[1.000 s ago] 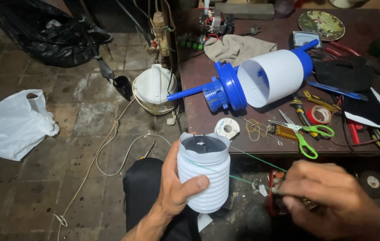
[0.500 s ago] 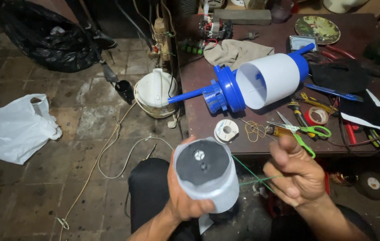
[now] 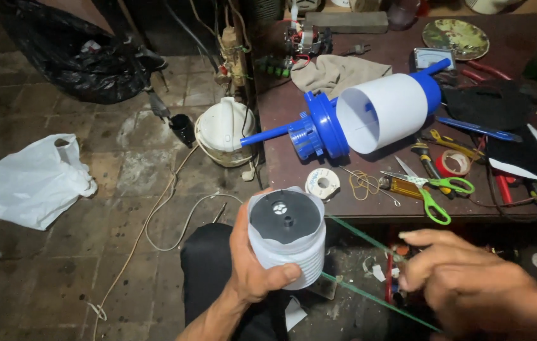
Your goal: Assembling the internal components of a pump, specifically fitting a cap onto a bellows-like part and threading a string.
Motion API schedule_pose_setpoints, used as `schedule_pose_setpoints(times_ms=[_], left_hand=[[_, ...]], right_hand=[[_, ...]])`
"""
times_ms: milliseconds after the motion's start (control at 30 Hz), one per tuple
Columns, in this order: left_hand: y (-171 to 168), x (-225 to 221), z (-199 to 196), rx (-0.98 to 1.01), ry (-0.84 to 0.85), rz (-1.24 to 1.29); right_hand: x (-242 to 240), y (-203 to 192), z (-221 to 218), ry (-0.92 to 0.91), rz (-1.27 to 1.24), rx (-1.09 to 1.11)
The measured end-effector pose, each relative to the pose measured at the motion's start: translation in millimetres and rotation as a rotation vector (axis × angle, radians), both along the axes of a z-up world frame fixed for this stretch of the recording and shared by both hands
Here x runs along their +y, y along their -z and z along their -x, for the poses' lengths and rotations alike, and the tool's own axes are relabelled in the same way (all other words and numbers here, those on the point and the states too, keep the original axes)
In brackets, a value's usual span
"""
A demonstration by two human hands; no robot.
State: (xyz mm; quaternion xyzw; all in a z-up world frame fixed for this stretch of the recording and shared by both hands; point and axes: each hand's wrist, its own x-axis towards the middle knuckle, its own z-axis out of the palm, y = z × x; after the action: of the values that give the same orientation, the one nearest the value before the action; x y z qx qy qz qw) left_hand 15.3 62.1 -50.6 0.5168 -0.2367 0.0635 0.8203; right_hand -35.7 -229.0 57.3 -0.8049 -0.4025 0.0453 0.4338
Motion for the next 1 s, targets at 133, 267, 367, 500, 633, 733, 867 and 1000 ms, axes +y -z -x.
schedule_pose_setpoints(times_ms=[133,267,367,500,633,733,867,1000], left_hand=[[-4.0,-2.8,2.1,0.029,0.049,0.006],[-6.9,-7.6,0.5,0.091,0.115,0.065],[-8.0,-8.0,0.9,0.14,0.229,0.152],[1.8,-10.8,0.9,0.198,0.407,0.302],[4.4,-13.1,0.3,0.211,0.462,0.373],[-2.4,-16.3,0.6,0.184,0.431,0.308],[-1.2,-19.9,1.3,0.148,0.384,0.298],[0.9,-21.7,0.1,0.095,0.321,0.291]], right_hand=[[19.5,-2.8,-3.1,-0.11,-0.279,0.157],[26.6,-4.0,-6.5,-0.044,-0.571,-0.003],[15.7,-4.3,-5.1,0.054,-0.446,-0.153],[27.4,-16.3,5.9,0.289,-0.182,-0.366],[29.5,-23.0,6.9,0.39,0.02,-0.466],[33.0,-23.5,5.4,0.528,0.135,-0.54],[40.8,-10.8,3.1,0.557,-0.311,-0.351],[19.2,28.7,-8.5,0.08,-1.141,0.458]])
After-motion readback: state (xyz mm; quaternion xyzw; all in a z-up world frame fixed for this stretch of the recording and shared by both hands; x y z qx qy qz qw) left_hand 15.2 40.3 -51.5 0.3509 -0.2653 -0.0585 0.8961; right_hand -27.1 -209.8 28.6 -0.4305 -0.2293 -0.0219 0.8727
